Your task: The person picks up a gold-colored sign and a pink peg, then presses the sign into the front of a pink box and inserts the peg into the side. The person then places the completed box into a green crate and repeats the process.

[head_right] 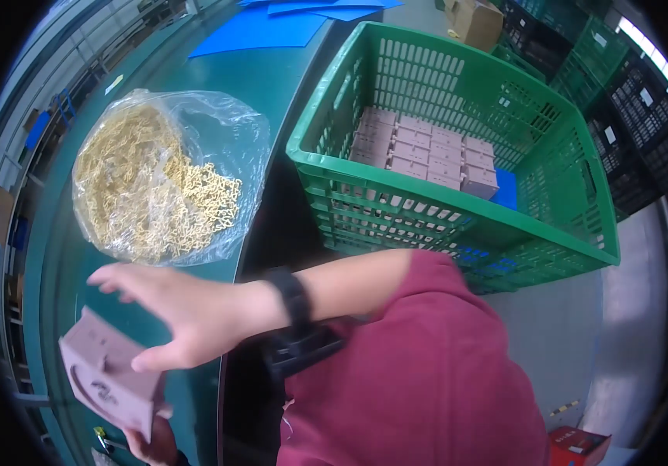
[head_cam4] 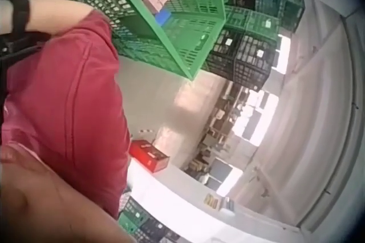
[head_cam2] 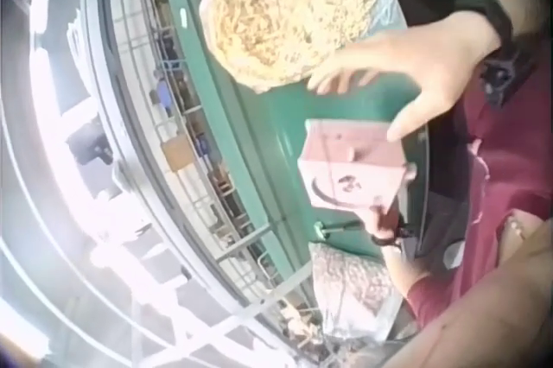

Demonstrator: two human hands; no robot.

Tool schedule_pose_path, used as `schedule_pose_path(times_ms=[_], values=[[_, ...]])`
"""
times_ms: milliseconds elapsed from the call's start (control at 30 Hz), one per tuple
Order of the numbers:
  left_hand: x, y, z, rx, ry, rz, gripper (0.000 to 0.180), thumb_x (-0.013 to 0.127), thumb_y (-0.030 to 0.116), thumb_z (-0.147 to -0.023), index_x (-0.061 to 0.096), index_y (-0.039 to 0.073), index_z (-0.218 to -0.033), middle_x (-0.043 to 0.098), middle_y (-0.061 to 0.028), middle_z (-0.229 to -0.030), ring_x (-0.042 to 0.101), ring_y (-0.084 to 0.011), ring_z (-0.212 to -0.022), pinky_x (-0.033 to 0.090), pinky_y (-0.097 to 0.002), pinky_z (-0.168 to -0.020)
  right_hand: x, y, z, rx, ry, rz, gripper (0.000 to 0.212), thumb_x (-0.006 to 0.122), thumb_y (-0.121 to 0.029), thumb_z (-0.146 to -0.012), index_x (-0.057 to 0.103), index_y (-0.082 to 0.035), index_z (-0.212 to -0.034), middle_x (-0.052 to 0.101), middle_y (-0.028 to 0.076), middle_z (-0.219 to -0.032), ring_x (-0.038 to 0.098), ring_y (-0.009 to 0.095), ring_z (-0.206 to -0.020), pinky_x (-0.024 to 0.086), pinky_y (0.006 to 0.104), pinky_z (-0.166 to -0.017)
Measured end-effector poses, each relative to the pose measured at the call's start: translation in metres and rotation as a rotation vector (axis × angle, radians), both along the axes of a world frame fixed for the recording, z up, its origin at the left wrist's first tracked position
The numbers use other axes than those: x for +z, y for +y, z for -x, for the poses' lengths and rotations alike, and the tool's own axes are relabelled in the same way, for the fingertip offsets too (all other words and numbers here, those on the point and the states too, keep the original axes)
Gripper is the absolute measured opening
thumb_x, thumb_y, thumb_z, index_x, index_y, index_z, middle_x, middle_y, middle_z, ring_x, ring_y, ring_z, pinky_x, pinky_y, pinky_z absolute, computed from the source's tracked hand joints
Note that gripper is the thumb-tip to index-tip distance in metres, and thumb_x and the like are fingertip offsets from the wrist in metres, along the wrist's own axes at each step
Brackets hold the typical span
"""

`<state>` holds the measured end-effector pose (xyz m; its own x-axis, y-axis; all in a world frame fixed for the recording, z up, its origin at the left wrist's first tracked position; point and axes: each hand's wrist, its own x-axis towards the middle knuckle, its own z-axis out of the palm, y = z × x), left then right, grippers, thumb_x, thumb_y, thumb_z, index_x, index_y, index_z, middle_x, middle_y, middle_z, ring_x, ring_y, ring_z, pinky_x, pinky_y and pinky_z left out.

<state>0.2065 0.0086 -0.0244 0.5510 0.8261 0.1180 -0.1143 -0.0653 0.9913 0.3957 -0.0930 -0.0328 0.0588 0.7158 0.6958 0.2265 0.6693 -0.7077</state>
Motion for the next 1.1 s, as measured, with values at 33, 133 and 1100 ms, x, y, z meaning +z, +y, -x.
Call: schedule_pose_path(times_ms=[33, 133, 1100], values=[[-0.012, -0.036, 0.037, -0.058, -0.094, 0.076, 0.027, 0.064, 0.015, -0.079, 0.062, 0.002, -0.103, 0.062, -0.0128, -0.098, 0.060, -0.0218, -0.085, 0.047, -0.0311, -0.077, 0.003, -0.017, -0.010, 0.095, 0.069, 0.347, 0.092, 0.075, -0.025, -0.069, 0.019, -0.002, -0.138, 0.036, 0.021, -0.130, 0.041, 0.033, -0.119, 0.037, 0.0401, -0.097], [-0.004, -0.048, 0.008, -0.237, -0.168, 0.300, 0.039, 0.066, 0.013, -0.077, 0.053, 0.001, -0.112, 0.058, -0.0144, -0.104, 0.057, -0.0238, -0.093, 0.046, -0.0332, -0.082, 0.006, -0.054, -0.015, 0.198, 0.223, 0.532, 0.098, 0.076, -0.022, -0.070, 0.011, -0.003, -0.141, 0.030, 0.021, -0.135, 0.037, 0.030, -0.123, 0.034, 0.0400, -0.101], [-0.048, -0.094, -0.133, -0.401, 0.802, -0.901, 0.040, 0.062, -0.001, -0.064, 0.051, 0.002, -0.103, 0.045, -0.0152, -0.113, 0.044, -0.0304, -0.109, 0.034, -0.0388, -0.095, -0.086, -0.462, -0.426, -0.839, -0.797, 1.805, 0.046, 0.069, -0.007, -0.056, 0.060, -0.003, -0.101, 0.066, 0.013, -0.085, 0.064, 0.028, -0.082, 0.051, 0.0366, -0.072]])
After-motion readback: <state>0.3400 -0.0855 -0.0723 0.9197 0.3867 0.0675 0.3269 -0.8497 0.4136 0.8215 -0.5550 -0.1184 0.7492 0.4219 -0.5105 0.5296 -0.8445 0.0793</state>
